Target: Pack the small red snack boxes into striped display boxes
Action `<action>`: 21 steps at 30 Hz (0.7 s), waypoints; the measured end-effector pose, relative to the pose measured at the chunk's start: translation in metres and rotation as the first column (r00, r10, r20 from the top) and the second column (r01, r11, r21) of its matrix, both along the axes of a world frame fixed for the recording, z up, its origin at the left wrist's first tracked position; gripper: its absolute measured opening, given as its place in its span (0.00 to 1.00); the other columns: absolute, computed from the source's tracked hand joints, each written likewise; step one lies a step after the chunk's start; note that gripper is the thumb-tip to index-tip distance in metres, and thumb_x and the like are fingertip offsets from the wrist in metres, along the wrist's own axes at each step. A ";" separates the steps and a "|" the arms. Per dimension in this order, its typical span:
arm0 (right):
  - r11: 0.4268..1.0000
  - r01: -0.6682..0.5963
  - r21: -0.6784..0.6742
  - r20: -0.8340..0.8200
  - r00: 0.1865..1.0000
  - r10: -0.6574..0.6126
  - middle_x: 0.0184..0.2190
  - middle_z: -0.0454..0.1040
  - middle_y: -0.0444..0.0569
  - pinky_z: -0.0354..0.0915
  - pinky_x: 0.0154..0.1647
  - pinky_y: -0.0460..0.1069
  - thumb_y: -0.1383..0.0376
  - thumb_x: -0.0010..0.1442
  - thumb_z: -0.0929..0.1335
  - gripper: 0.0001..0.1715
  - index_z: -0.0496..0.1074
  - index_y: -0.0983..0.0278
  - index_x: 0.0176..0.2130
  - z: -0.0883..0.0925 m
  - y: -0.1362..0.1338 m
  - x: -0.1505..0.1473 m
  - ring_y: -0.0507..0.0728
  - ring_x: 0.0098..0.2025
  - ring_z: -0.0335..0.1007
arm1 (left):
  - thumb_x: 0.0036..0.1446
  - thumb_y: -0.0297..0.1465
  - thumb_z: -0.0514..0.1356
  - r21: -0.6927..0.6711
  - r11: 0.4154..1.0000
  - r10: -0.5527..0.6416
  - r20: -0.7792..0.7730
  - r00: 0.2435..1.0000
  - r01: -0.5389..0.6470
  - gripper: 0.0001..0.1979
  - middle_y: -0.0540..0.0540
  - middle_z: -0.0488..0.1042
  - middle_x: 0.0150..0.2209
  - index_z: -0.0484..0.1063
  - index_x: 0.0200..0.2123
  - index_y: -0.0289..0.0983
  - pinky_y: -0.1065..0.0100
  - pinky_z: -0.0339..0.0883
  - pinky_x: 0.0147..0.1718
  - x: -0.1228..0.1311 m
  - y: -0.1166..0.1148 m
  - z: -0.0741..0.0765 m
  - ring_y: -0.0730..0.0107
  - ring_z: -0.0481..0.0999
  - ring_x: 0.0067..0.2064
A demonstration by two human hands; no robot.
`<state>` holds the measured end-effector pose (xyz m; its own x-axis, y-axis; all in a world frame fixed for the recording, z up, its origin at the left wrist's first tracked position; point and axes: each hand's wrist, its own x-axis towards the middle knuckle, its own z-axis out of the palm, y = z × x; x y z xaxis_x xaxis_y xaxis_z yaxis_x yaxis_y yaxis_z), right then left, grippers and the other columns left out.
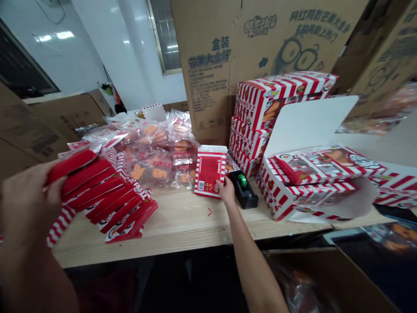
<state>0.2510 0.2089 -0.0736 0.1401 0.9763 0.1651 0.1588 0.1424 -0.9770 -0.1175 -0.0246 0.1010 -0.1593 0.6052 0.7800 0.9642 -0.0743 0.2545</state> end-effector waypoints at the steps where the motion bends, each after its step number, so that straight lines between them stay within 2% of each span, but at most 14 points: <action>1: 0.999 -0.043 -0.014 -0.049 0.998 0.042 0.37 0.72 0.49 0.66 0.40 0.53 0.62 0.55 0.67 0.15 0.67 0.67 0.42 0.000 -0.007 0.003 0.55 0.37 0.69 | 0.60 0.32 0.50 -0.003 0.996 0.093 -0.075 0.993 -0.093 0.23 0.51 0.57 0.60 0.52 0.58 0.52 0.41 0.46 0.53 -0.001 0.000 -0.003 0.57 0.52 0.62; 3: 0.988 -0.154 -0.016 -0.131 0.980 0.150 0.39 0.72 0.49 0.66 0.42 0.52 0.59 0.54 0.67 0.19 0.66 0.65 0.44 0.002 -0.027 0.010 0.56 0.41 0.69 | 0.58 0.31 0.52 0.055 0.981 0.191 -0.165 0.968 -0.185 0.25 0.51 0.55 0.61 0.52 0.58 0.52 0.41 0.44 0.54 0.005 0.000 -0.011 0.55 0.54 0.61; 5: 0.961 -0.278 -0.008 -0.181 0.945 0.272 0.43 0.72 0.50 0.65 0.45 0.51 0.57 0.52 0.68 0.21 0.66 0.63 0.45 0.007 -0.052 0.018 0.57 0.45 0.68 | 0.56 0.28 0.54 0.247 0.954 0.213 -0.168 0.962 -0.168 0.27 0.51 0.57 0.60 0.54 0.57 0.52 0.43 0.45 0.56 0.025 0.002 -0.022 0.56 0.56 0.59; 6: 0.939 -0.343 -0.010 -0.197 0.922 0.335 0.43 0.72 0.50 0.65 0.46 0.52 0.57 0.52 0.68 0.22 0.67 0.63 0.45 0.008 -0.064 0.022 0.57 0.46 0.68 | 0.55 0.26 0.55 0.351 0.928 0.184 -0.142 0.973 -0.124 0.27 0.50 0.60 0.58 0.56 0.57 0.50 0.45 0.47 0.56 0.041 0.006 -0.030 0.58 0.58 0.58; 8: 0.884 -0.468 -0.021 -0.231 0.862 0.451 0.43 0.73 0.52 0.64 0.48 0.54 0.57 0.50 0.70 0.22 0.68 0.63 0.44 0.010 -0.088 0.026 0.58 0.47 0.68 | 0.53 0.24 0.56 0.489 0.872 -0.009 -0.042 0.999 0.028 0.25 0.48 0.66 0.53 0.60 0.55 0.46 0.52 0.55 0.55 0.082 0.020 -0.050 0.61 0.63 0.55; 9: 0.853 -0.521 -0.023 -0.246 0.830 0.500 0.43 0.73 0.52 0.64 0.49 0.56 0.59 0.50 0.70 0.21 0.68 0.63 0.44 0.010 -0.098 0.027 0.59 0.47 0.68 | 0.53 0.25 0.57 0.372 0.924 -0.145 0.137 0.980 0.084 0.26 0.44 0.65 0.54 0.58 0.56 0.41 0.55 0.58 0.53 0.105 0.028 -0.060 0.60 0.63 0.55; 10: 0.825 -0.565 -0.020 -0.257 0.800 0.542 0.44 0.72 0.52 0.63 0.50 0.57 0.60 0.51 0.70 0.22 0.67 0.63 0.46 0.009 -0.107 0.027 0.58 0.47 0.68 | 0.54 0.28 0.56 0.247 0.954 -0.257 0.382 0.888 0.170 0.26 0.42 0.63 0.55 0.56 0.57 0.39 0.59 0.60 0.52 0.128 0.038 -0.071 0.61 0.63 0.55; 11: 0.807 -0.591 -0.007 -0.258 0.780 0.569 0.47 0.71 0.53 0.61 0.52 0.58 0.61 0.52 0.70 0.24 0.65 0.61 0.49 0.009 -0.115 0.025 0.58 0.49 0.67 | 0.55 0.30 0.55 0.160 0.949 -0.313 0.592 0.743 0.273 0.24 0.42 0.65 0.53 0.56 0.56 0.39 0.63 0.62 0.49 0.150 0.047 -0.081 0.63 0.65 0.54; 12: 0.806 -0.591 0.019 -0.249 0.778 0.577 0.50 0.68 0.52 0.59 0.54 0.58 0.62 0.54 0.69 0.27 0.62 0.59 0.52 0.010 -0.123 0.022 0.58 0.51 0.65 | 0.57 0.32 0.53 0.121 0.943 -0.312 0.639 0.703 0.309 0.19 0.41 0.70 0.48 0.60 0.52 0.36 0.65 0.66 0.44 0.169 0.055 -0.090 0.64 0.70 0.49; 14: 0.852 -0.511 0.112 -0.212 0.826 0.523 0.56 0.61 0.51 0.54 0.57 0.58 0.64 0.56 0.67 0.33 0.54 0.55 0.58 0.014 -0.134 0.014 0.57 0.57 0.58 | 0.58 0.34 0.50 0.076 0.935 -0.278 0.764 0.583 0.347 0.12 0.44 0.74 0.35 0.66 0.41 0.35 0.69 0.68 0.34 0.197 0.066 -0.103 0.67 0.74 0.37; 16: 0.899 -0.365 0.241 -0.173 0.896 0.410 0.59 0.57 0.49 0.52 0.59 0.56 0.65 0.58 0.66 0.32 0.52 0.51 0.59 0.023 -0.142 0.006 0.55 0.59 0.54 | 0.57 0.34 0.50 0.089 0.941 -0.244 0.847 0.473 0.326 0.09 0.49 0.71 0.25 0.65 0.30 0.36 0.72 0.66 0.28 0.211 0.069 -0.109 0.71 0.71 0.27; 17: 0.904 -0.297 0.308 -0.142 0.925 0.352 0.58 0.57 0.48 0.53 0.59 0.55 0.66 0.59 0.65 0.30 0.54 0.51 0.58 0.029 -0.144 0.003 0.55 0.59 0.54 | 0.55 0.34 0.51 0.111 0.946 -0.239 0.875 0.421 0.305 0.08 0.51 0.68 0.22 0.64 0.28 0.37 0.73 0.64 0.26 0.214 0.069 -0.110 0.72 0.69 0.25; 19: 0.875 -0.227 0.429 -0.034 0.963 0.266 0.55 0.62 0.48 0.56 0.57 0.54 0.68 0.59 0.64 0.26 0.59 0.52 0.55 0.041 -0.147 0.001 0.56 0.56 0.57 | 0.52 0.31 0.52 0.167 0.949 -0.262 0.888 0.379 0.267 0.05 0.53 0.66 0.21 0.64 0.27 0.37 0.74 0.62 0.26 0.216 0.068 -0.109 0.73 0.66 0.25; 21: 0.814 -0.254 0.523 0.122 0.967 0.223 0.48 0.67 0.49 0.61 0.50 0.54 0.69 0.57 0.65 0.21 0.64 0.55 0.51 0.052 -0.148 0.004 0.57 0.50 0.63 | 0.50 0.29 0.50 0.189 0.946 -0.281 0.881 0.381 0.263 0.04 0.54 0.65 0.21 0.64 0.26 0.38 0.75 0.60 0.24 0.216 0.068 -0.105 0.74 0.65 0.24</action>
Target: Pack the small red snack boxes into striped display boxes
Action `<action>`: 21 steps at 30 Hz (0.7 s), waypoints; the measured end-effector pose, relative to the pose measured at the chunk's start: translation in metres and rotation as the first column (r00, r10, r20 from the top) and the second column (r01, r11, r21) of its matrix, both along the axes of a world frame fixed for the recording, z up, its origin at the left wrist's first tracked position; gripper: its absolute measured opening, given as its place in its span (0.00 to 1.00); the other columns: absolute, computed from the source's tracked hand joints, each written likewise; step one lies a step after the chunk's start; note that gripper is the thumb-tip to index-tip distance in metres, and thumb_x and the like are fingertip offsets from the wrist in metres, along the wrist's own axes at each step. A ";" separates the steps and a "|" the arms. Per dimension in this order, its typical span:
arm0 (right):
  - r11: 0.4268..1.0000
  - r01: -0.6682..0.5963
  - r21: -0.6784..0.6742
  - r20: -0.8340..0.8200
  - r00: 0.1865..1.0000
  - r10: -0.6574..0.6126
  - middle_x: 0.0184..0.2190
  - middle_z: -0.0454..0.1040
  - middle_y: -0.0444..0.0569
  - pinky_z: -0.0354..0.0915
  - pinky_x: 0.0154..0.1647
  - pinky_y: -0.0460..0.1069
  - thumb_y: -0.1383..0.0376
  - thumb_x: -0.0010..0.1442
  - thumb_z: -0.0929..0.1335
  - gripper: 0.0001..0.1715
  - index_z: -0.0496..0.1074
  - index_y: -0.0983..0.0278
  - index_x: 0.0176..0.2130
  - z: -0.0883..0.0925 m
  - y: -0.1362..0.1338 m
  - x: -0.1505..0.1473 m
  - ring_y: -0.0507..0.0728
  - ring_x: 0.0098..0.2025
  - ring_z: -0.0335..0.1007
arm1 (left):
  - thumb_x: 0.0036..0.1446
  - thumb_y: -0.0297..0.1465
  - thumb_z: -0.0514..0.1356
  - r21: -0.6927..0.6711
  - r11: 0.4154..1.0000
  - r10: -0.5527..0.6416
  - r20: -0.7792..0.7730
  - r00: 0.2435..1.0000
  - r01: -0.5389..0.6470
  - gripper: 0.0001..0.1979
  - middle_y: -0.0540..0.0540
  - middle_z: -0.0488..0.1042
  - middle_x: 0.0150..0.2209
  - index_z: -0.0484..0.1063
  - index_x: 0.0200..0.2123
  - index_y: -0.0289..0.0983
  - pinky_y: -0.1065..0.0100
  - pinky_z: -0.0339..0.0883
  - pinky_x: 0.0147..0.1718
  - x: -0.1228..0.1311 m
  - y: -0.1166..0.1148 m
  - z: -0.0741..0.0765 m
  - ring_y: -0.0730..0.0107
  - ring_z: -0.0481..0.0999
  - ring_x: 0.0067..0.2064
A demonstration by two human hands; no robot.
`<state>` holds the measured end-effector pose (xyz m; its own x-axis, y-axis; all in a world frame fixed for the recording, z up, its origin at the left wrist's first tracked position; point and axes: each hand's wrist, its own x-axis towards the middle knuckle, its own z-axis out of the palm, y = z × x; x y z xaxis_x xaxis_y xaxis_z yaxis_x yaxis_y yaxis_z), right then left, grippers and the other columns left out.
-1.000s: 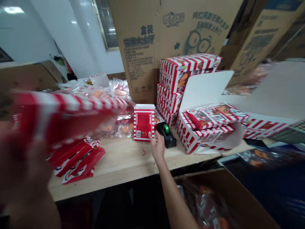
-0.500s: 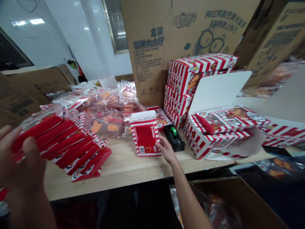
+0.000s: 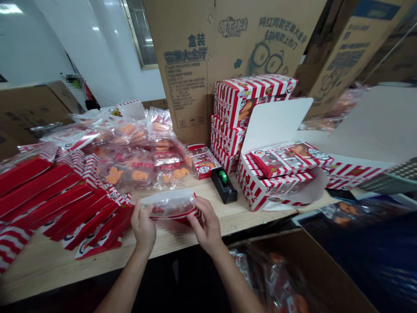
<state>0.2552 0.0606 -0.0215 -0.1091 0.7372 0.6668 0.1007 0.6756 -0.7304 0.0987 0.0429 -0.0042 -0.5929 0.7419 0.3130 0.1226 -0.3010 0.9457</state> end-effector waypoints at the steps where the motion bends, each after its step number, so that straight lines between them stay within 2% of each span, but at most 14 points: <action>1: 0.999 -0.001 0.054 0.068 0.998 -0.002 0.42 0.70 0.50 0.64 0.44 0.53 0.69 0.56 0.65 0.18 0.67 0.57 0.47 0.005 0.000 0.002 0.57 0.45 0.65 | 0.49 0.27 0.50 0.002 1.000 -0.018 -0.013 1.000 0.018 0.05 0.54 0.65 0.21 0.64 0.26 0.38 0.75 0.60 0.24 0.000 0.000 0.002 0.74 0.65 0.24; 4: 0.997 -0.010 0.076 0.189 0.982 -0.005 0.26 0.67 0.46 0.63 0.30 0.49 0.68 0.57 0.63 0.06 0.70 0.61 0.33 0.015 -0.001 0.008 0.54 0.29 0.63 | 0.48 0.26 0.48 -0.019 0.994 -0.107 -0.054 0.993 0.106 0.07 0.52 0.68 0.23 0.66 0.27 0.38 0.74 0.62 0.26 -0.001 0.002 0.008 0.73 0.67 0.26; 7: 0.995 0.027 -0.095 0.107 0.994 -0.017 0.23 0.64 0.44 0.62 0.30 0.48 0.64 0.59 0.62 0.10 0.65 0.62 0.26 0.020 -0.002 0.006 0.53 0.27 0.61 | 0.51 0.30 0.49 -0.069 0.947 -0.311 0.052 0.949 0.314 0.11 0.50 0.72 0.28 0.68 0.36 0.37 0.70 0.65 0.32 -0.011 0.003 0.007 0.69 0.71 0.31; 9: 0.966 -0.042 -0.254 -0.051 0.998 0.030 0.28 0.68 0.45 0.63 0.33 0.48 0.62 0.59 0.63 0.04 0.66 0.60 0.34 0.023 -0.003 0.003 0.53 0.30 0.64 | 0.53 0.36 0.48 -0.046 0.850 -0.506 0.201 0.839 0.524 0.17 0.45 0.74 0.33 0.68 0.41 0.35 0.65 0.66 0.37 -0.023 0.002 0.003 0.64 0.73 0.36; 11: 0.914 -0.180 -0.363 -0.179 0.976 0.121 0.38 0.71 0.47 0.64 0.40 0.50 0.62 0.59 0.64 0.14 0.62 0.57 0.46 0.027 -0.004 0.002 0.54 0.39 0.67 | 0.53 0.39 0.49 0.005 0.730 -0.649 0.320 0.691 0.683 0.21 0.42 0.75 0.35 0.69 0.44 0.34 0.60 0.66 0.40 -0.035 0.002 -0.001 0.60 0.74 0.40; 12: 0.895 -0.231 -0.381 -0.195 0.967 0.166 0.44 0.70 0.48 0.63 0.45 0.51 0.62 0.59 0.64 0.18 0.61 0.56 0.50 0.029 -0.004 0.003 0.55 0.45 0.66 | 0.52 0.38 0.51 0.012 0.685 -0.683 0.359 0.636 0.729 0.21 0.41 0.76 0.36 0.70 0.45 0.34 0.59 0.66 0.41 -0.040 0.001 -0.002 0.59 0.74 0.41; 14: 0.891 -0.267 -0.368 -0.152 0.962 0.225 0.48 0.68 0.49 0.59 0.52 0.54 0.62 0.59 0.64 0.13 0.66 0.57 0.46 0.033 -0.004 0.004 0.57 0.51 0.63 | 0.48 0.34 0.57 -0.012 0.623 -0.718 0.389 0.578 0.782 0.18 0.41 0.76 0.39 0.72 0.43 0.35 0.57 0.65 0.44 -0.044 0.002 0.000 0.58 0.74 0.43; 16: 0.910 -0.261 -0.322 -0.103 0.965 0.240 0.47 0.69 0.49 0.58 0.52 0.55 0.63 0.58 0.65 0.04 0.70 0.60 0.34 0.036 -0.003 0.005 0.58 0.52 0.62 | 0.47 0.30 0.58 -0.033 0.599 -0.740 0.358 0.569 0.800 0.12 0.41 0.75 0.42 0.75 0.36 0.36 0.55 0.64 0.46 -0.045 0.003 0.003 0.56 0.73 0.45; 17: 0.916 -0.257 -0.308 -0.089 0.966 0.241 0.47 0.69 0.49 0.58 0.51 0.54 0.63 0.56 0.67 0.05 0.69 0.61 0.30 0.038 -0.003 0.004 0.58 0.51 0.63 | 0.47 0.28 0.58 -0.029 0.603 -0.751 0.318 0.579 0.798 0.08 0.41 0.74 0.44 0.76 0.31 0.36 0.54 0.64 0.47 -0.044 0.004 0.005 0.55 0.72 0.46; 19: 0.923 -0.222 -0.314 -0.062 0.975 0.213 0.45 0.69 0.49 0.59 0.49 0.53 0.63 0.51 0.71 0.10 0.65 0.62 0.25 0.042 -0.003 0.002 0.58 0.48 0.64 | 0.48 0.27 0.56 -0.003 0.623 -0.765 0.205 0.611 0.782 0.08 0.42 0.72 0.48 0.76 0.24 0.36 0.53 0.62 0.49 -0.043 0.004 0.006 0.55 0.70 0.49; 21: 0.928 -0.155 -0.340 -0.026 0.987 0.156 0.42 0.70 0.48 0.60 0.48 0.51 0.63 0.49 0.72 0.11 0.64 0.62 0.25 0.047 -0.004 -0.002 0.56 0.46 0.65 | 0.50 0.27 0.56 0.009 0.642 -0.765 0.078 0.640 0.766 0.08 0.44 0.70 0.50 0.76 0.26 0.38 0.55 0.61 0.51 -0.043 0.003 0.006 0.58 0.67 0.52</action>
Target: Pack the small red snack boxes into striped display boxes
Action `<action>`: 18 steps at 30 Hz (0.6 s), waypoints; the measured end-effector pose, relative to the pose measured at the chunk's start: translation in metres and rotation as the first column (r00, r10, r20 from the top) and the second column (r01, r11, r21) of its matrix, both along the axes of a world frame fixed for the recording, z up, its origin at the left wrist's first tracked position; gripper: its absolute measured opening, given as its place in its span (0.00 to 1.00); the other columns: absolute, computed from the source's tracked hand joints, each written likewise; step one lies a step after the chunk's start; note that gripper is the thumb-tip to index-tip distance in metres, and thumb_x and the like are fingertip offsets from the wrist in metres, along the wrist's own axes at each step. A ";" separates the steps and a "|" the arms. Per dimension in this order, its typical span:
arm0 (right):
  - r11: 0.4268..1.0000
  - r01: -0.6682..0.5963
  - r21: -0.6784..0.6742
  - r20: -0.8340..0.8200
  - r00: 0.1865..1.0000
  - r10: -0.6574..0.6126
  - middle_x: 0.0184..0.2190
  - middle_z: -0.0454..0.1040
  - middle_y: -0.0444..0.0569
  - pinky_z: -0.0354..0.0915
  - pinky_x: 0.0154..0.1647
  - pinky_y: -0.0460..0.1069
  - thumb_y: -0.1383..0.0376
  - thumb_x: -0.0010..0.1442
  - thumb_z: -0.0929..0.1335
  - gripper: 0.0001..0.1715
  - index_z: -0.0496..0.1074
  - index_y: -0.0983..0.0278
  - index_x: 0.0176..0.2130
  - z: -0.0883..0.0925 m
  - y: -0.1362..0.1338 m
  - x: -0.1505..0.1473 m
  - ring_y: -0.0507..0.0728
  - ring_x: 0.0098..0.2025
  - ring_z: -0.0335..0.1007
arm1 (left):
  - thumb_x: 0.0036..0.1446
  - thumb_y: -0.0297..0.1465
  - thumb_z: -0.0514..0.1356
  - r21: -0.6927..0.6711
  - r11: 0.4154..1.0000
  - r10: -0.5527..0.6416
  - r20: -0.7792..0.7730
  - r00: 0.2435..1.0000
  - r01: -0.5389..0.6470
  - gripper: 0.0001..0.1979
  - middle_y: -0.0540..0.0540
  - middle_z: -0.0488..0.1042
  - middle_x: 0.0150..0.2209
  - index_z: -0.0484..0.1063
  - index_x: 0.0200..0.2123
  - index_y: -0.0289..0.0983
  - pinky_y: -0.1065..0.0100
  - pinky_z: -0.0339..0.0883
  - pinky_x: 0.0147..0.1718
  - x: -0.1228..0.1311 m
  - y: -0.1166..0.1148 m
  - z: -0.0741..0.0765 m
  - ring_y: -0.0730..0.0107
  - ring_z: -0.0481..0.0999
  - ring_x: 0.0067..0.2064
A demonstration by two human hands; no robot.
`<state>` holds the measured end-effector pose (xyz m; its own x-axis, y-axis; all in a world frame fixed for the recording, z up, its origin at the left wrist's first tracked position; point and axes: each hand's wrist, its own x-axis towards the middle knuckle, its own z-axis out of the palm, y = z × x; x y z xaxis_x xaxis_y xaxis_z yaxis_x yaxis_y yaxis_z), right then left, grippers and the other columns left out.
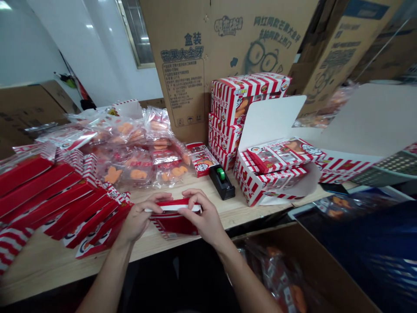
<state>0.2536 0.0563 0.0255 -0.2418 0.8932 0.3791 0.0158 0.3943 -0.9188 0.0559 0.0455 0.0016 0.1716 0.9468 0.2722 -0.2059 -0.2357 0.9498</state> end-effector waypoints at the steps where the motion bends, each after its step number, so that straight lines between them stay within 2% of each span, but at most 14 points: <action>1: 1.000 0.026 -0.011 0.023 0.999 -0.026 0.40 0.71 0.47 0.61 0.47 0.51 0.63 0.50 0.71 0.09 0.66 0.62 0.28 0.003 -0.001 -0.002 0.56 0.45 0.66 | 0.51 0.27 0.57 0.040 0.999 0.008 -0.044 0.999 -0.006 0.07 0.44 0.69 0.51 0.76 0.30 0.39 0.56 0.60 0.51 0.000 -0.002 0.000 0.59 0.66 0.53; 4: 0.998 0.058 -0.038 0.106 0.993 -0.054 0.36 0.73 0.46 0.63 0.44 0.51 0.64 0.51 0.70 0.08 0.70 0.61 0.35 0.010 -0.003 -0.006 0.55 0.40 0.69 | 0.54 0.31 0.57 0.048 0.997 0.069 -0.156 0.985 -0.062 0.11 0.42 0.70 0.49 0.72 0.41 0.39 0.59 0.62 0.50 -0.002 -0.007 0.000 0.62 0.67 0.52; 7: 0.999 0.032 -0.002 0.095 0.995 -0.032 0.32 0.76 0.45 0.59 0.52 0.56 0.63 0.52 0.70 0.04 0.73 0.61 0.30 0.012 -0.002 -0.007 0.55 0.37 0.71 | 0.57 0.33 0.54 0.012 0.995 0.100 -0.178 0.979 -0.099 0.11 0.40 0.72 0.47 0.70 0.41 0.37 0.60 0.64 0.48 -0.002 -0.010 0.001 0.64 0.70 0.49; 9: 0.999 -0.041 0.033 0.040 0.998 0.040 0.31 0.76 0.44 0.53 0.57 0.59 0.63 0.52 0.70 0.04 0.73 0.61 0.28 0.011 0.001 -0.004 0.55 0.36 0.72 | 0.56 0.34 0.55 0.034 0.997 0.072 -0.190 0.979 -0.067 0.10 0.40 0.73 0.46 0.72 0.39 0.36 0.60 0.64 0.48 -0.005 -0.010 0.002 0.63 0.70 0.49; 12: 0.980 -0.189 0.061 0.039 0.982 0.187 0.31 0.77 0.44 0.50 0.59 0.62 0.62 0.51 0.71 0.04 0.74 0.60 0.28 0.009 0.006 0.004 0.55 0.37 0.73 | 0.55 0.35 0.57 0.095 0.995 0.004 -0.245 0.970 0.020 0.10 0.40 0.74 0.44 0.75 0.36 0.38 0.58 0.64 0.48 -0.013 -0.010 0.002 0.62 0.72 0.48; 15: 0.946 -0.314 0.083 0.152 0.942 0.299 0.35 0.77 0.45 0.47 0.59 0.62 0.61 0.49 0.72 0.06 0.76 0.57 0.31 0.012 0.010 0.015 0.56 0.41 0.72 | 0.52 0.39 0.60 0.118 0.987 -0.066 -0.292 0.954 0.105 0.12 0.39 0.74 0.45 0.76 0.37 0.41 0.57 0.67 0.46 -0.021 -0.011 0.001 0.59 0.72 0.48; 18: 0.921 -0.387 0.054 0.280 0.891 0.358 0.41 0.75 0.45 0.45 0.60 0.62 0.62 0.49 0.72 0.11 0.76 0.55 0.37 0.018 0.009 0.023 0.57 0.46 0.69 | 0.51 0.37 0.60 0.117 0.988 -0.057 -0.334 0.941 0.102 0.11 0.40 0.73 0.46 0.76 0.38 0.42 0.58 0.68 0.45 -0.022 -0.015 0.000 0.59 0.71 0.49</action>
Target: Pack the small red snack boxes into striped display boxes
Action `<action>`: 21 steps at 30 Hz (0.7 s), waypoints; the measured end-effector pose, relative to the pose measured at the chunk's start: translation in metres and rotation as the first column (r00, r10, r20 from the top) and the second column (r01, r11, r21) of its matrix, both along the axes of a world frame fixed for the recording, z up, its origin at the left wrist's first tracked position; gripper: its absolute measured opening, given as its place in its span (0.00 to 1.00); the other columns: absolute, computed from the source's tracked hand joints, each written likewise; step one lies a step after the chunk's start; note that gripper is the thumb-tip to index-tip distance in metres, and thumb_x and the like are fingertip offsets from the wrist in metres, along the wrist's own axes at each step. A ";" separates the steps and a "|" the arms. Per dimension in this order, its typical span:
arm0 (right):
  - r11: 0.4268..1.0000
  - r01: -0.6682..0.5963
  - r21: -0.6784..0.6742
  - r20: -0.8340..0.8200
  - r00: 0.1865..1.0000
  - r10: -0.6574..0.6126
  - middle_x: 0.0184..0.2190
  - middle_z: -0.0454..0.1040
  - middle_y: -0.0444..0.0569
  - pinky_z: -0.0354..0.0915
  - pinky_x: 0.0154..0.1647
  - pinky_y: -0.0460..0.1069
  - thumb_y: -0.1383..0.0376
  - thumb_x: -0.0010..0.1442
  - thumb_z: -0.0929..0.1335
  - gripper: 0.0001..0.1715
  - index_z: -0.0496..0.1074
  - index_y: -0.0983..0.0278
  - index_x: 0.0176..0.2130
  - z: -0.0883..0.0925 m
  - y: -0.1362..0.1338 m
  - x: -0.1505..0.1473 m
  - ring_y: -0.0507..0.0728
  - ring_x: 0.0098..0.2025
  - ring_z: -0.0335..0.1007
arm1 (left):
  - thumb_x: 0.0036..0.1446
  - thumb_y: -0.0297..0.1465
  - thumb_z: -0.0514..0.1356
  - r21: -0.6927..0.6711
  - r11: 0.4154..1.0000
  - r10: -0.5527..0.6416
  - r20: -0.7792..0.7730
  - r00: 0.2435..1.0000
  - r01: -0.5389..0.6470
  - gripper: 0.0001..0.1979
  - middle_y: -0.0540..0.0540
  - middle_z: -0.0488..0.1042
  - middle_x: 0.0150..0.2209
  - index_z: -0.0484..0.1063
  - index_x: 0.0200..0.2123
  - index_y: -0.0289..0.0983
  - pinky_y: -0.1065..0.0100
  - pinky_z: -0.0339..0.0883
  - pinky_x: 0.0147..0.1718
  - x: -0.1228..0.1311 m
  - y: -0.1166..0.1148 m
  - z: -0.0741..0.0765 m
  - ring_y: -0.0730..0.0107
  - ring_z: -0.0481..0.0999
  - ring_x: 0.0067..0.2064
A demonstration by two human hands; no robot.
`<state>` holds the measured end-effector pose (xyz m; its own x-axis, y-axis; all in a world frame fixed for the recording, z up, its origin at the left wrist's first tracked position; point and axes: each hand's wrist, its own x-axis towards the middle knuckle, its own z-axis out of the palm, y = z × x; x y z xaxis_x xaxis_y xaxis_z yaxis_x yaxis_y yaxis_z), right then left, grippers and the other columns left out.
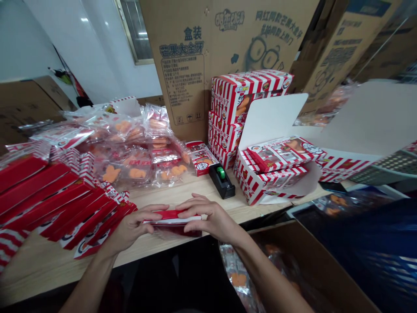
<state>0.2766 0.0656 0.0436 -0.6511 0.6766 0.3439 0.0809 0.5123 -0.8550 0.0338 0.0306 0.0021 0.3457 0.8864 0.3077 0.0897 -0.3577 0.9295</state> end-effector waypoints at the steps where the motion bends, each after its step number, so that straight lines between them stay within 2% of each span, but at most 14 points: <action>1: 1.000 0.000 -0.030 0.023 1.000 0.000 0.43 0.74 0.46 0.45 0.60 0.62 0.63 0.51 0.71 0.11 0.75 0.54 0.38 0.002 -0.001 0.001 0.57 0.48 0.68 | 0.52 0.36 0.60 0.007 1.000 0.013 -0.009 1.000 -0.013 0.11 0.40 0.73 0.46 0.76 0.39 0.43 0.58 0.68 0.45 0.001 -0.001 -0.001 0.60 0.71 0.49; 4: 0.979 0.063 -0.195 -0.006 0.998 -0.066 0.44 0.74 0.46 0.54 0.57 0.60 0.64 0.56 0.67 0.08 0.75 0.56 0.38 0.004 -0.004 -0.001 0.57 0.48 0.68 | 0.55 0.31 0.57 0.061 0.997 0.056 0.000 0.998 -0.055 0.10 0.40 0.73 0.46 0.75 0.40 0.43 0.61 0.67 0.45 0.005 -0.003 -0.006 0.63 0.71 0.49; 6: 0.961 0.108 -0.253 -0.063 0.990 -0.127 0.42 0.75 0.46 0.56 0.56 0.59 0.64 0.58 0.66 0.08 0.76 0.57 0.36 0.001 -0.004 -0.003 0.56 0.47 0.69 | 0.56 0.30 0.57 0.116 0.989 0.090 0.027 0.996 -0.093 0.10 0.41 0.73 0.46 0.75 0.40 0.43 0.63 0.67 0.45 0.009 -0.003 -0.010 0.64 0.71 0.48; 9: 0.980 0.080 -0.181 -0.085 0.992 -0.096 0.42 0.75 0.46 0.45 0.61 0.62 0.62 0.55 0.68 0.07 0.76 0.55 0.37 -0.006 -0.004 -0.003 0.57 0.47 0.69 | 0.55 0.28 0.57 0.178 0.969 0.161 0.065 0.985 -0.170 0.09 0.42 0.73 0.46 0.75 0.38 0.42 0.65 0.68 0.43 0.015 -0.003 -0.015 0.65 0.72 0.47; 11: 0.994 0.037 -0.098 -0.034 0.999 -0.041 0.47 0.72 0.47 0.39 0.62 0.63 0.62 0.50 0.71 0.12 0.75 0.54 0.39 -0.010 -0.006 -0.001 0.58 0.52 0.65 | 0.55 0.26 0.57 0.208 0.953 0.204 0.089 0.975 -0.219 0.08 0.43 0.73 0.46 0.75 0.36 0.41 0.67 0.68 0.41 0.019 -0.002 -0.017 0.67 0.73 0.46; 13: 0.999 0.038 -0.027 0.029 0.999 -0.037 0.51 0.68 0.47 0.36 0.62 0.63 0.62 0.50 0.71 0.14 0.74 0.53 0.41 -0.012 -0.009 0.001 0.59 0.56 0.59 | 0.56 0.26 0.57 0.235 0.941 0.223 0.103 0.969 -0.242 0.08 0.43 0.74 0.45 0.74 0.35 0.41 0.68 0.68 0.41 0.021 -0.002 -0.018 0.68 0.73 0.45; 15: 0.999 0.019 -0.033 0.048 0.999 -0.017 0.54 0.65 0.47 0.40 0.62 0.63 0.62 0.53 0.70 0.13 0.74 0.54 0.41 -0.013 -0.009 0.006 0.59 0.57 0.57 | 0.55 0.25 0.57 0.257 0.934 0.231 0.096 0.968 -0.248 0.07 0.44 0.74 0.44 0.74 0.35 0.41 0.69 0.68 0.40 0.022 -0.001 -0.019 0.69 0.73 0.44; 17: 0.995 0.017 -0.094 -0.010 1.000 -0.018 0.56 0.62 0.49 0.50 0.59 0.60 0.58 0.56 0.68 0.14 0.73 0.55 0.43 -0.017 0.000 0.014 0.59 0.57 0.58 | 0.55 0.26 0.57 0.270 0.925 0.256 0.085 0.963 -0.269 0.07 0.44 0.74 0.42 0.74 0.35 0.40 0.70 0.67 0.40 0.023 -0.001 -0.020 0.69 0.73 0.44; 18: 0.990 0.097 -0.100 -0.049 0.994 -0.103 0.56 0.62 0.50 0.53 0.57 0.59 0.57 0.57 0.66 0.15 0.73 0.57 0.44 -0.021 0.009 0.021 0.59 0.56 0.58 | 0.54 0.26 0.58 0.273 0.916 0.281 0.083 0.956 -0.293 0.06 0.45 0.74 0.41 0.73 0.35 0.40 0.70 0.67 0.40 0.023 -0.001 -0.021 0.69 0.73 0.44; 19: 0.962 0.256 -0.092 -0.073 0.962 -0.263 0.55 0.63 0.52 0.55 0.56 0.57 0.56 0.58 0.65 0.16 0.73 0.58 0.44 -0.026 0.020 0.029 0.59 0.56 0.59 | 0.54 0.26 0.58 0.277 0.904 0.315 0.085 0.945 -0.326 0.06 0.45 0.74 0.41 0.73 0.35 0.39 0.70 0.67 0.41 0.024 -0.001 -0.022 0.69 0.73 0.44; 20: 0.882 0.466 -0.066 -0.084 0.879 -0.470 0.53 0.65 0.53 0.54 0.56 0.57 0.57 0.58 0.64 0.16 0.74 0.61 0.43 -0.032 0.034 0.038 0.59 0.55 0.60 | 0.54 0.26 0.58 0.281 0.889 0.351 0.089 0.932 -0.362 0.06 0.45 0.74 0.40 0.73 0.35 0.39 0.70 0.67 0.41 0.025 -0.001 -0.023 0.69 0.73 0.44; 21: 0.731 0.682 -0.036 -0.078 0.727 -0.682 0.50 0.68 0.54 0.53 0.57 0.57 0.58 0.57 0.64 0.16 0.74 0.63 0.40 -0.039 0.049 0.048 0.60 0.53 0.61 | 0.54 0.26 0.57 0.288 0.872 0.385 0.094 0.918 -0.395 0.06 0.45 0.74 0.40 0.73 0.35 0.39 0.70 0.67 0.41 0.026 -0.001 -0.023 0.69 0.73 0.44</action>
